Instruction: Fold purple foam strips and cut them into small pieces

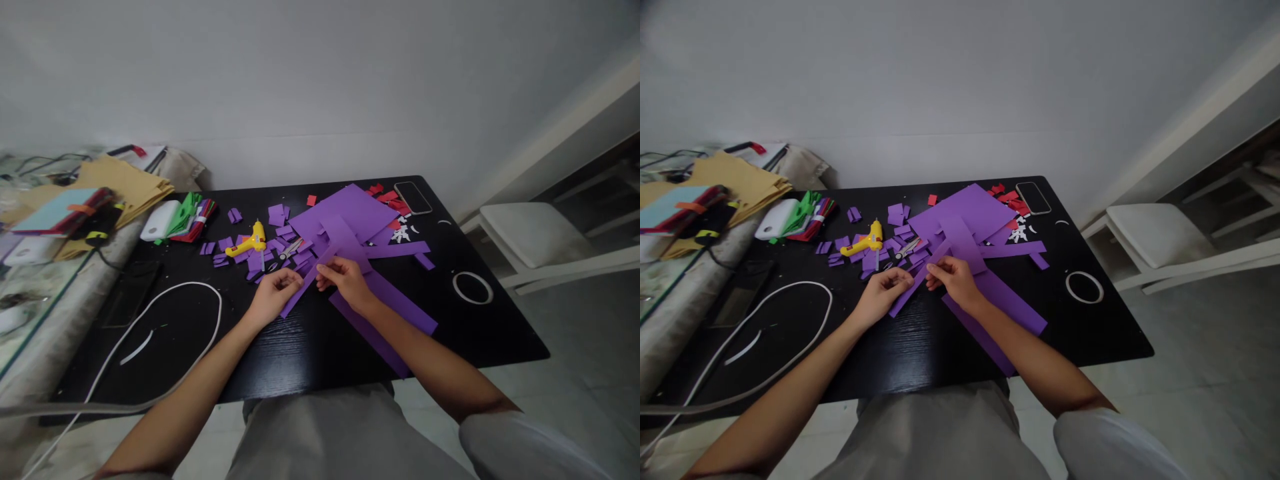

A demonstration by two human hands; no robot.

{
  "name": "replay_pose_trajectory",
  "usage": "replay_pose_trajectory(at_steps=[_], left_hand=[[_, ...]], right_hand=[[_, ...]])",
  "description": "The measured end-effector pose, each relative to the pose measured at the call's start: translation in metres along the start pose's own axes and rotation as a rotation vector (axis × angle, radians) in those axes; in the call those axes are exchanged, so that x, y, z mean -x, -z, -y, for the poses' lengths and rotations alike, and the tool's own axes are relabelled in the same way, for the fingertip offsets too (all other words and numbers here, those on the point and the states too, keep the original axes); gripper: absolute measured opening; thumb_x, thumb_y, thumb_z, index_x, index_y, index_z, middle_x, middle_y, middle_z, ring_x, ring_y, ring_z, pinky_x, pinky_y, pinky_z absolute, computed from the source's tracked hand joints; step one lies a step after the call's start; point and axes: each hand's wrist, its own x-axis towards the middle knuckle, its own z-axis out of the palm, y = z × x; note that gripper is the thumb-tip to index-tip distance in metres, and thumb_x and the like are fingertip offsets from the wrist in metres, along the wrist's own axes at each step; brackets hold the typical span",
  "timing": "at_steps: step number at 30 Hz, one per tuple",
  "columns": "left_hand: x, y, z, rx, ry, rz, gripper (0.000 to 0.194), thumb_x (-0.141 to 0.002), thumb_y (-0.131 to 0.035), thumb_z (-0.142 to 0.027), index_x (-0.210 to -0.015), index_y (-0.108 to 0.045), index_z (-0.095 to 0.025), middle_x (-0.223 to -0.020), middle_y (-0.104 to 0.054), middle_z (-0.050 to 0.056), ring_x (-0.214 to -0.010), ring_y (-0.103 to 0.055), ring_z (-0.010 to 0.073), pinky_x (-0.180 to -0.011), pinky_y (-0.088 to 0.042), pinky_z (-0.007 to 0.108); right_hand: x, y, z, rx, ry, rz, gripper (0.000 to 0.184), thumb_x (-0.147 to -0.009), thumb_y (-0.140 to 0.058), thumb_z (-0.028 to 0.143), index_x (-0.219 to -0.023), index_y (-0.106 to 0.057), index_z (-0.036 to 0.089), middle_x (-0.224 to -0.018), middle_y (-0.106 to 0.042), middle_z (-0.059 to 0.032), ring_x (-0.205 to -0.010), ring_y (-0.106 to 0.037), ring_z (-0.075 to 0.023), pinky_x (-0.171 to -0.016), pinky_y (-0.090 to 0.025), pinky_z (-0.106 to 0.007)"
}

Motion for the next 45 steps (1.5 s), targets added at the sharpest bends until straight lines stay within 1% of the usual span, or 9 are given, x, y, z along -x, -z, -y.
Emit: replay_pose_trajectory(at_steps=[7, 11, 15, 20, 23, 26, 30, 38, 45], left_hand=[[-0.004, 0.005, 0.000, 0.040, 0.011, -0.004, 0.016, -0.075, -0.070, -0.031, -0.077, -0.067, -0.016, -0.065, -0.064, -0.001, -0.057, -0.058, 0.0118, -0.059, -0.047, 0.024], [-0.007, 0.012, 0.003, 0.074, 0.012, -0.037, 0.016, -0.074, -0.069, -0.031, -0.076, -0.066, -0.016, -0.064, -0.064, -0.001, -0.057, -0.059, 0.0125, -0.059, -0.049, 0.025], [-0.005, 0.015, 0.002, -0.033, -0.043, -0.120, 0.019, -0.081, -0.067, -0.035, -0.079, -0.065, -0.017, -0.064, -0.062, -0.001, -0.060, -0.058, 0.0130, -0.062, -0.048, 0.025], [0.003, 0.007, -0.003, -0.269, -0.252, -0.098, 0.023, -0.088, -0.067, -0.038, -0.101, -0.069, -0.019, -0.085, -0.066, 0.002, -0.076, -0.061, 0.0152, -0.074, -0.049, 0.028], [0.007, 0.000, -0.001, -0.421, -0.342, -0.075, 0.029, -0.087, -0.071, -0.036, -0.111, -0.069, -0.021, -0.090, -0.065, 0.003, -0.081, -0.061, 0.0167, -0.075, -0.049, 0.029], [0.008, -0.004, 0.004, -0.496, -0.392, -0.067, 0.027, -0.087, -0.071, -0.034, -0.110, -0.068, -0.021, -0.088, -0.065, 0.002, -0.079, -0.061, 0.0164, -0.072, -0.049, 0.027], [0.008, -0.003, 0.007, -0.513, -0.396, -0.066, 0.018, -0.089, -0.067, -0.032, -0.103, -0.068, -0.020, -0.081, -0.065, 0.001, -0.074, -0.061, 0.0151, -0.069, -0.050, 0.026], [0.007, -0.001, 0.009, -0.415, -0.350, -0.030, 0.028, -0.088, -0.070, -0.038, -0.108, -0.070, -0.018, -0.082, -0.069, 0.002, -0.071, -0.064, 0.0148, -0.069, -0.052, 0.027], [0.007, -0.001, 0.008, -0.336, -0.261, 0.007, 0.028, -0.087, -0.069, -0.037, -0.108, -0.070, -0.018, -0.083, -0.071, 0.002, -0.072, -0.066, 0.0154, -0.068, -0.053, 0.026]], right_hand=[[-0.016, 0.023, 0.013, -0.089, 0.066, -0.212, 0.033, -0.064, -0.087, 0.044, -0.068, -0.067, 0.017, -0.065, -0.067, -0.0010, -0.056, -0.063, -0.0128, -0.055, -0.055, -0.026], [-0.019, 0.028, 0.016, -0.092, 0.086, -0.265, 0.033, -0.064, -0.086, 0.043, -0.067, -0.067, 0.017, -0.066, -0.067, -0.0014, -0.056, -0.063, -0.0124, -0.056, -0.055, -0.026], [-0.019, 0.024, 0.013, -0.103, 0.072, -0.266, 0.034, -0.064, -0.086, 0.044, -0.066, -0.066, 0.016, -0.065, -0.067, -0.0009, -0.055, -0.063, -0.0119, -0.054, -0.055, -0.025], [-0.009, 0.011, 0.007, -0.043, 0.023, -0.168, 0.036, -0.065, -0.086, 0.047, -0.071, -0.066, 0.016, -0.064, -0.067, -0.0001, -0.053, -0.064, -0.0127, -0.054, -0.056, -0.026], [-0.002, 0.002, 0.001, 0.006, 0.002, -0.066, 0.037, -0.068, -0.084, 0.048, -0.072, -0.066, 0.016, -0.064, -0.068, -0.0005, -0.051, -0.063, -0.0125, -0.054, -0.056, -0.027], [0.003, -0.004, -0.002, 0.007, -0.015, -0.013, 0.036, -0.069, -0.083, 0.047, -0.071, -0.064, 0.017, -0.064, -0.068, -0.0004, -0.051, -0.064, -0.0130, -0.055, -0.056, -0.028], [0.005, -0.007, -0.003, -0.021, -0.045, 0.039, 0.034, -0.068, -0.084, 0.044, -0.077, -0.064, 0.018, -0.065, -0.068, 0.0009, -0.054, -0.065, -0.0134, -0.057, -0.057, -0.028], [0.009, -0.008, 0.001, -0.066, -0.075, 0.158, 0.037, -0.070, -0.084, 0.039, -0.098, -0.072, 0.018, -0.068, -0.069, 0.0018, -0.055, -0.064, -0.0116, -0.056, -0.056, -0.025], [0.007, -0.007, -0.001, -0.031, -0.063, 0.146, 0.038, -0.069, -0.085, 0.040, -0.096, -0.072, 0.017, -0.070, -0.069, 0.0015, -0.057, -0.065, -0.0118, -0.056, -0.057, -0.025]])
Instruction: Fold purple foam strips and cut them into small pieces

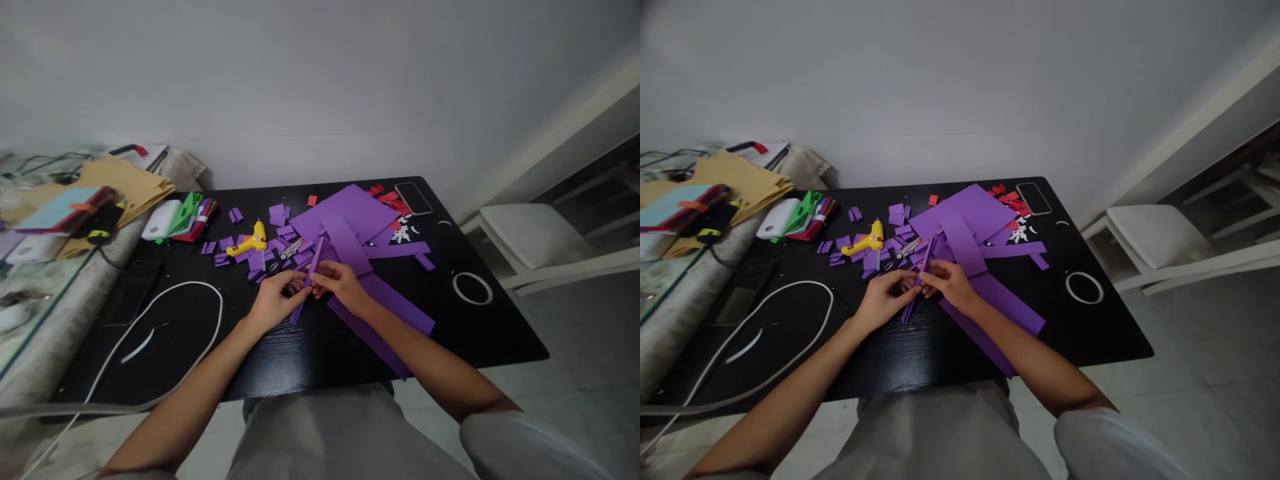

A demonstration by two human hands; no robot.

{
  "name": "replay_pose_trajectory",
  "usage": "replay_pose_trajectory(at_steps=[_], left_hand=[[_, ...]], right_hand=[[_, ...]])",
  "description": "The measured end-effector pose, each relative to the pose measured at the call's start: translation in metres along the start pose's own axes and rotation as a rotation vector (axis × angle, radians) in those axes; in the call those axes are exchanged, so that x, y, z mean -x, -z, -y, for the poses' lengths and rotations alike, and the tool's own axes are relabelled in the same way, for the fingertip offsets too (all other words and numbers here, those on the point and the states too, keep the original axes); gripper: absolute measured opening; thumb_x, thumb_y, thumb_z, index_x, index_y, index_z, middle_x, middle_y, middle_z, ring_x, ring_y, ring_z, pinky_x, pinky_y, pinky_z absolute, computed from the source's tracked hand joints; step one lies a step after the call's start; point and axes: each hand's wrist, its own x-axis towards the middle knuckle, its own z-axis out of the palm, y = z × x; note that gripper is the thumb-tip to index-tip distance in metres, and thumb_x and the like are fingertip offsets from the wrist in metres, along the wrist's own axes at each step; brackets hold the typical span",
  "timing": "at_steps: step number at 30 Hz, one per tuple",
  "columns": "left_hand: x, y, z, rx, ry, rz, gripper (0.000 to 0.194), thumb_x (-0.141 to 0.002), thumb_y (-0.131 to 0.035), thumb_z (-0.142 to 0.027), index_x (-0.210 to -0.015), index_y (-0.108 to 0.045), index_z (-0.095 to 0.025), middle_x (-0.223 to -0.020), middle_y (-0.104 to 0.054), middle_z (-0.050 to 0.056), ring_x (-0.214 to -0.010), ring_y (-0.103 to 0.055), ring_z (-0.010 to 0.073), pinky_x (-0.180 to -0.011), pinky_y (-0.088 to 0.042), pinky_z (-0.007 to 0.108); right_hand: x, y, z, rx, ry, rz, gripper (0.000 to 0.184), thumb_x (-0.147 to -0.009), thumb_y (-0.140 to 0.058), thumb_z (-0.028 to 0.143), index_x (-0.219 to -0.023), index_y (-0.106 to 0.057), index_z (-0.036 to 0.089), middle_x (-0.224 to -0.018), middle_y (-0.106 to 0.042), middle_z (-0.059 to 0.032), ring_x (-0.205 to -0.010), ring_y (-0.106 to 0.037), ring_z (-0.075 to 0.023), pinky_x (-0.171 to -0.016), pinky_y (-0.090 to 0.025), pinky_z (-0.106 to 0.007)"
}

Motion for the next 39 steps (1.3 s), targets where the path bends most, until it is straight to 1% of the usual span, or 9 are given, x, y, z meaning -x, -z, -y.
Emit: replay_pose_trajectory(at_steps=[8, 13, 17, 23, 27, 30, 33, 36, 39], left_hand=[[0.000, -0.001, -0.003, -0.021, 0.006, -0.055, 0.022, -0.084, -0.072, -0.034, -0.099, -0.067, -0.019, -0.087, -0.068, 0.002, -0.072, -0.062, 0.0133, -0.064, -0.050, 0.024], [-0.001, -0.002, -0.001, 0.203, 0.100, -0.028, 0.026, -0.082, -0.075, -0.036, -0.093, -0.061, -0.018, -0.080, -0.062, -0.001, -0.070, -0.059, 0.0119, -0.064, -0.047, 0.023], [-0.003, -0.005, -0.002, 0.413, 0.164, 0.017, 0.028, -0.080, -0.077, -0.034, -0.089, -0.057, -0.017, -0.074, -0.056, -0.004, -0.067, -0.055, 0.0096, -0.064, -0.044, 0.021], [-0.003, -0.008, -0.005, 0.484, 0.255, 0.060, 0.033, -0.076, -0.079, -0.034, -0.087, -0.053, -0.017, -0.068, -0.057, -0.005, -0.059, -0.053, 0.0073, -0.059, -0.039, 0.019], [-0.002, -0.005, -0.007, 0.545, 0.304, 0.064, 0.038, -0.078, -0.076, -0.034, -0.103, -0.051, -0.020, -0.067, -0.061, -0.006, -0.054, -0.054, 0.0084, -0.053, -0.039, 0.019], [-0.003, -0.001, -0.008, 0.590, 0.295, 0.107, 0.037, -0.083, -0.065, -0.029, -0.117, -0.052, -0.022, -0.071, -0.066, -0.004, -0.054, -0.058, 0.0103, -0.053, -0.043, 0.020], [-0.004, 0.003, -0.009, 0.613, 0.250, 0.198, 0.028, -0.081, -0.057, -0.022, -0.109, -0.061, -0.019, -0.078, -0.070, 0.001, -0.065, -0.066, 0.0141, -0.061, -0.051, 0.025], [-0.003, 0.003, -0.008, 0.530, 0.162, 0.207, 0.024, -0.082, -0.061, -0.021, -0.105, -0.066, -0.018, -0.086, -0.073, 0.004, -0.078, -0.069, 0.0176, -0.071, -0.053, 0.028], [-0.002, 0.003, -0.006, 0.388, 0.109, 0.195, 0.022, -0.086, -0.067, -0.026, -0.106, -0.070, -0.018, -0.092, -0.073, 0.006, -0.083, -0.068, 0.0183, -0.070, -0.051, 0.026]], right_hand=[[-0.001, -0.001, 0.000, 0.082, 0.064, -0.070, 0.033, -0.065, -0.087, 0.040, -0.082, -0.069, 0.019, -0.073, -0.068, 0.0018, -0.059, -0.061, -0.0113, -0.053, -0.053, -0.023], [0.000, -0.003, 0.003, 0.137, 0.117, -0.089, 0.033, -0.067, -0.086, 0.041, -0.067, -0.060, 0.020, -0.064, -0.062, 0.0041, -0.061, -0.059, -0.0116, -0.063, -0.054, -0.026], [0.001, -0.004, 0.004, 0.120, 0.097, -0.039, 0.031, -0.068, -0.085, 0.042, -0.073, -0.063, 0.020, -0.071, -0.067, 0.0019, -0.065, -0.062, -0.0132, -0.064, -0.054, -0.027], [0.000, -0.003, 0.000, 0.082, 0.083, -0.022, 0.031, -0.067, -0.085, 0.038, -0.086, -0.067, 0.020, -0.080, -0.072, 0.0003, -0.066, -0.064, -0.0142, -0.059, -0.053, -0.027], [-0.002, -0.001, -0.005, 0.060, 0.080, -0.050, 0.034, -0.065, -0.086, 0.036, -0.088, -0.068, 0.020, -0.082, -0.073, -0.0004, -0.065, -0.064, -0.0147, -0.056, -0.053, -0.026], [-0.003, 0.001, -0.006, 0.054, 0.062, -0.063, 0.034, -0.064, -0.087, 0.035, -0.089, -0.068, 0.020, -0.082, -0.074, -0.0006, -0.066, -0.066, -0.0153, -0.057, -0.053, -0.026], [-0.003, 0.002, -0.005, 0.055, 0.041, -0.052, 0.033, -0.067, -0.086, 0.035, -0.090, -0.070, 0.019, -0.080, -0.074, -0.0006, -0.068, -0.067, -0.0154, -0.060, -0.054, -0.026], [-0.003, 0.003, -0.004, 0.043, 0.017, -0.045, 0.033, -0.066, -0.086, 0.035, -0.090, -0.070, 0.018, -0.079, -0.073, -0.0002, -0.068, -0.067, -0.0147, -0.061, -0.053, -0.025], [-0.003, 0.003, -0.004, 0.027, -0.016, -0.035, 0.031, -0.064, -0.087, 0.033, -0.085, -0.070, 0.018, -0.077, -0.072, 0.0006, -0.067, -0.066, -0.0138, -0.062, -0.053, -0.025]])
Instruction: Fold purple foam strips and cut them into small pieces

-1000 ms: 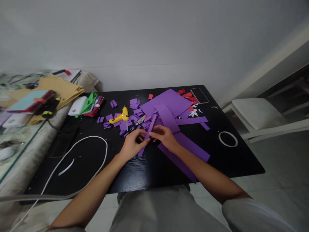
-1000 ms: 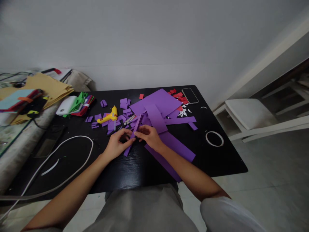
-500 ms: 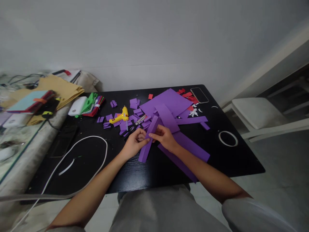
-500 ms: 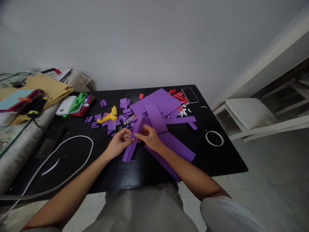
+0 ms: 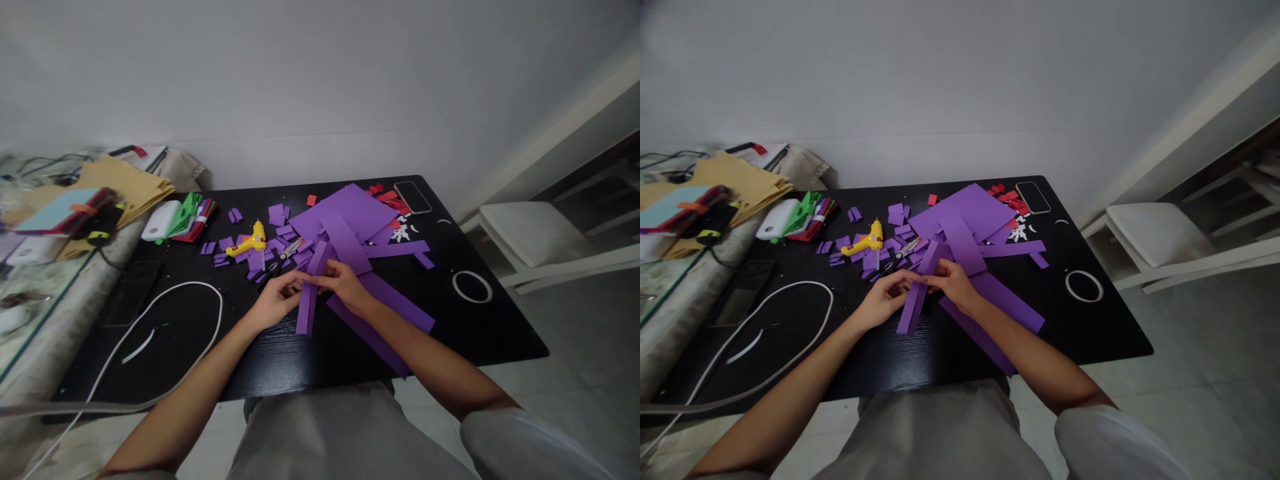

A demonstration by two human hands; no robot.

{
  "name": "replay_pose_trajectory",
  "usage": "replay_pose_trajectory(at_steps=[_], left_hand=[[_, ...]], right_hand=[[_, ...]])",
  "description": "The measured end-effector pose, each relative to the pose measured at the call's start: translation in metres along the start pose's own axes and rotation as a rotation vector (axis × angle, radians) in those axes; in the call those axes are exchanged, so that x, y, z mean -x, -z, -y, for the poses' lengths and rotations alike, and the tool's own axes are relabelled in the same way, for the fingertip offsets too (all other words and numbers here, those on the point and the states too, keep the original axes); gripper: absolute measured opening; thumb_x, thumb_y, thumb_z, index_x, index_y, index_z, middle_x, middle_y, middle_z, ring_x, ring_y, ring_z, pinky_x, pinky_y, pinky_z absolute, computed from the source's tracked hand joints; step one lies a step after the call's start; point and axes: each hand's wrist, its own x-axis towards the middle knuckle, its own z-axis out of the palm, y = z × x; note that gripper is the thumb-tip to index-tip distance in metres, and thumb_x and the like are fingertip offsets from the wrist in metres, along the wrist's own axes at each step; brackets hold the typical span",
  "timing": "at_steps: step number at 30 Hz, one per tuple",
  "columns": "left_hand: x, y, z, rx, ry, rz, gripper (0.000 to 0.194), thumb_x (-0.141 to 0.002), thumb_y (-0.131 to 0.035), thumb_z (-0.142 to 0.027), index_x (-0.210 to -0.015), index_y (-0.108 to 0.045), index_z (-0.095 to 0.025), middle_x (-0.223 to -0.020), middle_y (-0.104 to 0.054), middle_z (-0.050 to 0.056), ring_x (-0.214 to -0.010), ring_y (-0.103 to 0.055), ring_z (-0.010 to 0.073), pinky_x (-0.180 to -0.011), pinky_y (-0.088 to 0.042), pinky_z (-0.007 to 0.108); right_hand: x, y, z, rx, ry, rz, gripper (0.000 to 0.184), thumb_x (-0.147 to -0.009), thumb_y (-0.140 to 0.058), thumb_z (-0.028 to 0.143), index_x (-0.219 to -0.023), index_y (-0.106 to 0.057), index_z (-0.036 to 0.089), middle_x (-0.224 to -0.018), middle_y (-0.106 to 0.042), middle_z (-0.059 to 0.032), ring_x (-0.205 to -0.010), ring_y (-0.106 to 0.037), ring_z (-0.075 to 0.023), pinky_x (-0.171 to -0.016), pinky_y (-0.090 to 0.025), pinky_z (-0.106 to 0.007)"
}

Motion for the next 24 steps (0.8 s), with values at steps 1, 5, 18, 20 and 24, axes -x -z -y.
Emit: replay_pose_trajectory(at_steps=[1, 5, 18, 20, 24], left_hand=[[0.000, 0.000, 0.001, -0.048, -0.010, -0.001, 0.021, -0.086, -0.068, -0.027, -0.105, -0.071, -0.018, -0.094, -0.073, 0.007, -0.082, -0.067, 0.0174, -0.068, -0.050, 0.025], [0.000, 0.002, 0.003, -0.152, -0.061, -0.042, 0.018, -0.085, -0.072, -0.034, -0.091, -0.071, -0.017, -0.095, -0.067, 0.006, -0.073, -0.061, 0.0129, -0.063, -0.047, 0.023], [-0.003, 0.001, 0.014, -0.100, 0.094, -0.199, 0.029, -0.081, -0.075, -0.043, -0.078, -0.063, -0.017, -0.064, -0.064, -0.001, -0.058, -0.061, 0.0127, -0.057, -0.045, 0.022], [-0.003, 0.001, 0.014, -0.070, 0.110, -0.224, 0.030, -0.079, -0.076, -0.043, -0.078, -0.061, -0.017, -0.062, -0.064, -0.002, -0.056, -0.062, 0.0127, -0.057, -0.044, 0.022], [-0.004, 0.001, 0.015, -0.020, 0.096, -0.261, 0.030, -0.079, -0.078, -0.040, -0.080, -0.057, -0.018, -0.064, -0.063, -0.003, -0.055, -0.062, 0.0113, -0.056, -0.045, 0.021]], right_hand=[[0.000, 0.000, 0.000, -0.003, -0.007, 0.004, 0.030, -0.064, -0.087, 0.032, -0.083, -0.069, 0.018, -0.076, -0.072, 0.0010, -0.066, -0.065, -0.0135, -0.061, -0.052, -0.025], [-0.001, 0.001, 0.002, -0.013, 0.015, -0.028, 0.026, -0.065, -0.086, 0.033, -0.077, -0.069, 0.018, -0.072, -0.070, 0.0021, -0.066, -0.063, -0.0129, -0.063, -0.051, -0.025], [-0.006, 0.007, 0.004, -0.072, 0.129, -0.212, 0.029, -0.065, -0.085, 0.039, -0.082, -0.073, 0.020, -0.078, -0.072, 0.0002, -0.071, -0.069, -0.0165, -0.071, -0.060, -0.032], [-0.005, 0.006, 0.004, -0.071, 0.135, -0.200, 0.027, -0.068, -0.084, 0.040, -0.083, -0.074, 0.020, -0.079, -0.072, -0.0005, -0.070, -0.069, -0.0161, -0.072, -0.061, -0.033], [-0.004, 0.006, 0.004, -0.093, 0.147, -0.166, 0.028, -0.075, -0.078, 0.045, -0.085, -0.075, 0.019, -0.077, -0.072, -0.0016, -0.071, -0.070, -0.0163, -0.071, -0.062, -0.033]])
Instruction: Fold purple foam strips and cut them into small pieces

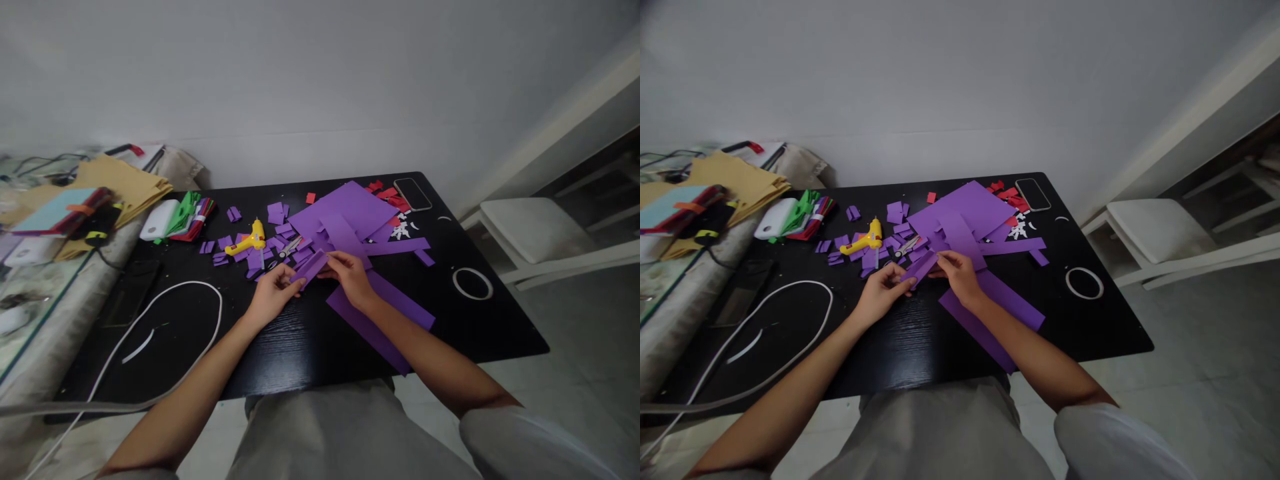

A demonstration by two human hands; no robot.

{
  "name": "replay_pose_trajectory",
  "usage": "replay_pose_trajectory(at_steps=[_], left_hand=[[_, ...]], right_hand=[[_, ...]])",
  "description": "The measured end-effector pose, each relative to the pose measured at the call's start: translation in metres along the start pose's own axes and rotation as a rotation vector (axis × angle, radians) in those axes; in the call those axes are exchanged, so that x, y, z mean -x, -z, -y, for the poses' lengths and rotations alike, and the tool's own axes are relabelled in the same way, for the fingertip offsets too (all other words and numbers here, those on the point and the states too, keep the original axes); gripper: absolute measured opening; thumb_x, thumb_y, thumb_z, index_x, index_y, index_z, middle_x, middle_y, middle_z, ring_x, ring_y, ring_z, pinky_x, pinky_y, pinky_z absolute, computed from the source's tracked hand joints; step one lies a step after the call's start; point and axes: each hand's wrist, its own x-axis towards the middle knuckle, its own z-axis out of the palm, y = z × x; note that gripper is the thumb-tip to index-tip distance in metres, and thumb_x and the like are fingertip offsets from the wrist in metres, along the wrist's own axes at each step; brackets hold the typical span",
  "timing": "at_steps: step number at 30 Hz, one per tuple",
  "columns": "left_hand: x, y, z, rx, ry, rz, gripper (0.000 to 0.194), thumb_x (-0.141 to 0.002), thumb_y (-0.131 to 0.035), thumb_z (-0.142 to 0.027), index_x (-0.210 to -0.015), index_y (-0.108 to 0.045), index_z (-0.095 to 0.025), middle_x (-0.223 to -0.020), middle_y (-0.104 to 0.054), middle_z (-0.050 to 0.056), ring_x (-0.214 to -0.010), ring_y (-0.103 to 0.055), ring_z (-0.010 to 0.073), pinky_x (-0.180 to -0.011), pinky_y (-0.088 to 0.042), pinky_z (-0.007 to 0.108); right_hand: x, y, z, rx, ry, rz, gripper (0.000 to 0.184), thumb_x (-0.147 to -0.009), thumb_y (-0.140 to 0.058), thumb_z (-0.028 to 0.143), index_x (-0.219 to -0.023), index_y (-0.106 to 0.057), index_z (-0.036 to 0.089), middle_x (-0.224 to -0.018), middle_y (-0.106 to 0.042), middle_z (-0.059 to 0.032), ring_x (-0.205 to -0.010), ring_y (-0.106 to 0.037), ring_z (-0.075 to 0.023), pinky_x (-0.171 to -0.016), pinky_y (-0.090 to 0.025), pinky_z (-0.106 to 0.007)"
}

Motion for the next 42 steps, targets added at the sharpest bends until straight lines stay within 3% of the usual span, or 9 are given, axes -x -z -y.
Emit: replay_pose_trajectory(at_steps=[6, 14, 20, 30, 42], left_hand=[[-0.0018, -0.0003, 0.0043, 0.066, -0.029, -0.001, 0.031, -0.079, -0.079, -0.036, -0.087, -0.055, -0.019, -0.069, -0.061, -0.004, -0.056, -0.060, 0.0103, -0.057, -0.050, 0.022], [-0.0018, -0.0016, 0.0019, 0.104, -0.031, -0.003, 0.037, -0.076, -0.081, -0.036, -0.091, -0.051, -0.020, -0.069, -0.058, -0.005, -0.057, -0.057, 0.0103, -0.055, -0.049, 0.022], [-0.0022, 0.0022, 0.0009, -0.074, -0.052, 0.002, 0.034, -0.076, -0.081, -0.037, -0.101, -0.066, -0.019, -0.069, -0.062, -0.003, -0.061, -0.057, 0.0118, -0.061, -0.044, 0.024], [-0.0031, 0.0026, -0.0033, -0.049, 0.033, 0.042, 0.030, -0.071, -0.082, -0.043, -0.080, -0.069, -0.017, -0.071, -0.068, -0.001, -0.061, -0.058, 0.0128, -0.060, -0.043, 0.024], [-0.0036, 0.0038, -0.0020, -0.060, 0.009, 0.069, 0.028, -0.072, -0.082, -0.041, -0.077, -0.067, -0.017, -0.068, -0.067, -0.001, -0.058, -0.058, 0.0120, -0.057, -0.045, 0.023]], right_hand=[[-0.0014, -0.0004, -0.0028, -0.027, -0.002, 0.000, 0.040, -0.082, -0.070, 0.058, -0.081, -0.071, 0.018, -0.073, -0.070, -0.0024, -0.069, -0.070, -0.0173, -0.068, -0.062, -0.034], [0.0026, -0.0043, 0.0001, 0.090, 0.051, -0.035, 0.031, -0.068, -0.085, 0.043, -0.084, -0.074, 0.019, -0.078, -0.071, -0.0001, -0.069, -0.067, -0.0148, -0.072, -0.064, -0.033], [0.0027, -0.0036, -0.0004, 0.145, 0.066, -0.026, 0.032, -0.070, -0.083, 0.046, -0.084, -0.075, 0.019, -0.078, -0.072, -0.0013, -0.069, -0.068, -0.0163, -0.073, -0.064, -0.035], [0.0039, -0.0047, -0.0018, 0.172, 0.078, -0.018, 0.034, -0.068, -0.084, 0.047, -0.085, -0.073, 0.019, -0.078, -0.072, -0.0011, -0.067, -0.068, -0.0156, -0.073, -0.063, -0.034], [0.0062, -0.0054, -0.0019, 0.241, 0.124, -0.049, 0.029, -0.070, -0.084, 0.045, -0.080, -0.074, 0.020, -0.073, -0.072, -0.0014, -0.064, -0.068, -0.0164, -0.068, -0.061, -0.033]])
